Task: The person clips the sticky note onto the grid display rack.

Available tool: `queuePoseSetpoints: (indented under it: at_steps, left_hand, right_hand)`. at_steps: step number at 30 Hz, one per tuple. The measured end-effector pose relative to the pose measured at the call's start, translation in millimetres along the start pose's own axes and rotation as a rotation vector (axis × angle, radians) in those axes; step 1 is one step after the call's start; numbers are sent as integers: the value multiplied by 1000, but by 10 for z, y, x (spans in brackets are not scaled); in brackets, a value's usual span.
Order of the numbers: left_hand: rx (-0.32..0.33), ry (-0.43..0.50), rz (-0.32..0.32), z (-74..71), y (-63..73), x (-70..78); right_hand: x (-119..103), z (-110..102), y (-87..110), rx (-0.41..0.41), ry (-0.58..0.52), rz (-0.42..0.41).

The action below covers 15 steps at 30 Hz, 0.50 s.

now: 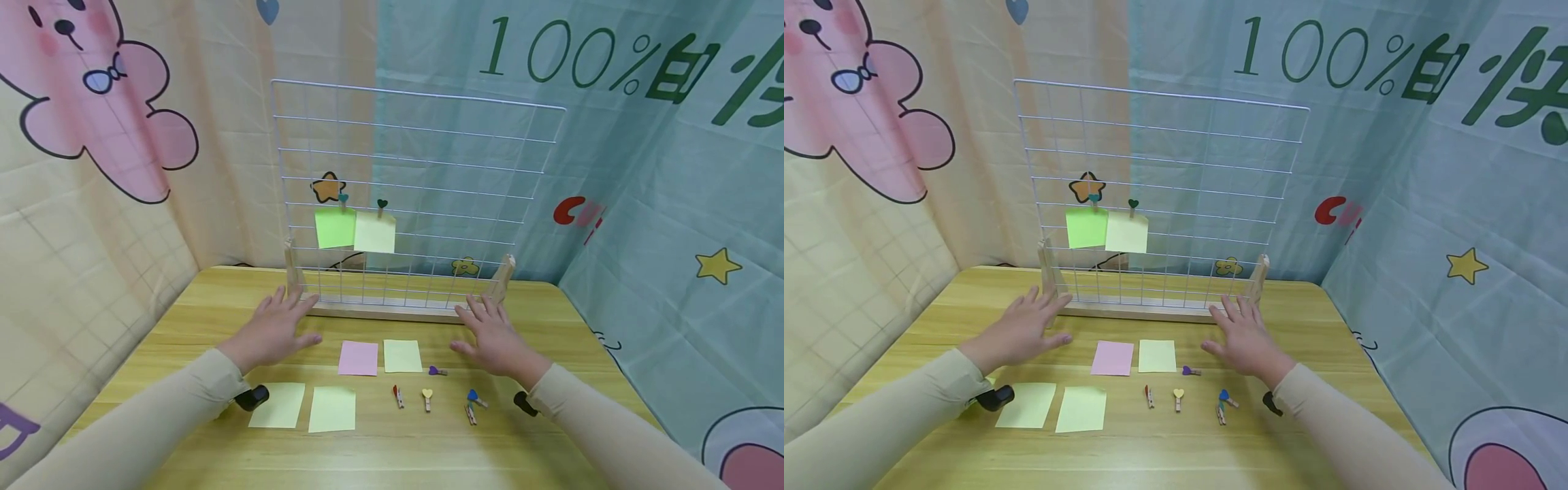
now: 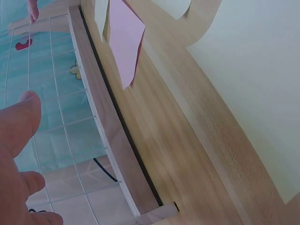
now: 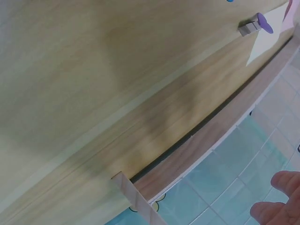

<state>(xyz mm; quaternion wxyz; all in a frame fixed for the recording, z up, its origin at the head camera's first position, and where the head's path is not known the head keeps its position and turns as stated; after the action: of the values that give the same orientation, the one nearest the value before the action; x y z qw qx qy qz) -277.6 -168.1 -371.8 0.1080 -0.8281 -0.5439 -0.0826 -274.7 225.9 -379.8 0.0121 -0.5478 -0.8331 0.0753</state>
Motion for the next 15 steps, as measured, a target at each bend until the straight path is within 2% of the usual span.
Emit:
queuePoseSetpoints:
  at_steps: [15]
  left_hand:
    - [-25,11,7,117,23,58]
  right_hand:
    - [44,94,90,-16,-4,5]
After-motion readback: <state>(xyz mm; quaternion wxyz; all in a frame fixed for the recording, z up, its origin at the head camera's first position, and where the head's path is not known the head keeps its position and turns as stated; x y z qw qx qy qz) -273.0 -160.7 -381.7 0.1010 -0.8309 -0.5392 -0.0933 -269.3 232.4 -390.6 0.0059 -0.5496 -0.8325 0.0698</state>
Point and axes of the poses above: each hand's wrist, its own y-axis away from the middle knuckle, its own z-axis out of the palm, x = y × z, the point moved 6 cm from there along -y, towards the middle knuckle, and after that the axes turned 2 degrees about y, right-handed, at the moved point
